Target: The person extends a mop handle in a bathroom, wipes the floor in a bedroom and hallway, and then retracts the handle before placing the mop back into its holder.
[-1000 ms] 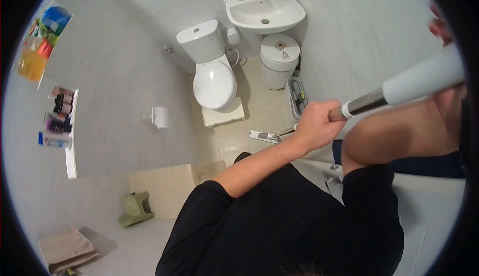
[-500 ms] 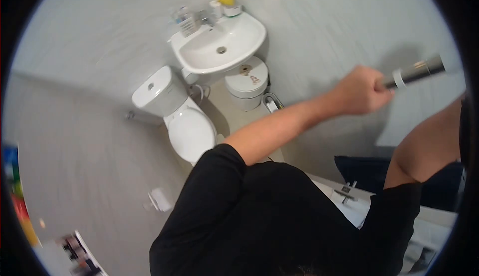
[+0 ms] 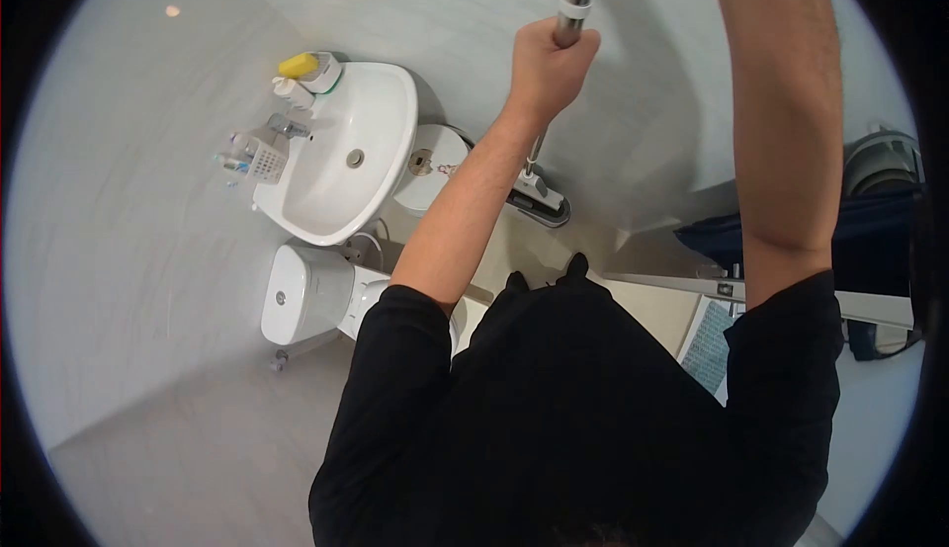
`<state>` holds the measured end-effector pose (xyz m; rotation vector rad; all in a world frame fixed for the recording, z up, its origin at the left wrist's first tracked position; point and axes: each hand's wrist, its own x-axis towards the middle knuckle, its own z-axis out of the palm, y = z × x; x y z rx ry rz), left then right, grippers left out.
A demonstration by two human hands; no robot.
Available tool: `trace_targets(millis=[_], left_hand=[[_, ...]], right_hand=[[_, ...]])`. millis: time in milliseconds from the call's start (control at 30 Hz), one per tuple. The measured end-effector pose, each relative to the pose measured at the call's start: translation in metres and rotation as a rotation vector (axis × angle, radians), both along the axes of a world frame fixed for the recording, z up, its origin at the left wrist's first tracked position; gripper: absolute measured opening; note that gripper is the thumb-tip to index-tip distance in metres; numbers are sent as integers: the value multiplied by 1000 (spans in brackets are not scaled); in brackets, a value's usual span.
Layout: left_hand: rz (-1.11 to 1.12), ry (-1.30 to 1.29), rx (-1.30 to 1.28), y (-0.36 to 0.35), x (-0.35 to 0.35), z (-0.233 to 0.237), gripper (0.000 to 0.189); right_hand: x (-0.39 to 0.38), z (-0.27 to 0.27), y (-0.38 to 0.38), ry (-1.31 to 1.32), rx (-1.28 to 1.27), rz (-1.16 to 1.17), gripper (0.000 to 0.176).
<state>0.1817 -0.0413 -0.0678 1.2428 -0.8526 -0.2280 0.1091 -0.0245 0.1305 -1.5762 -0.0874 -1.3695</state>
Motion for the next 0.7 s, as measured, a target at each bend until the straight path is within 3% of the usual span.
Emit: trace_targets(millis=[233, 400, 533, 633, 700], left_hand=[[161, 1, 1, -15, -1, -41, 34], [137, 23, 67, -21, 1, -84, 34], [70, 97, 286, -23, 4, -165, 34], [-16, 191, 388, -11, -1, -222, 31], [-75, -88, 367, -7, 0, -265, 26]], right_hand=[[22, -3, -22, 21, 63, 46, 40], [32, 2, -40, 44, 95, 94, 39], [40, -82, -73, 128, -22, 151, 33], [31, -151, -75, 347, 129, 18, 22], [19, -181, -62, 381, 153, -16, 24]])
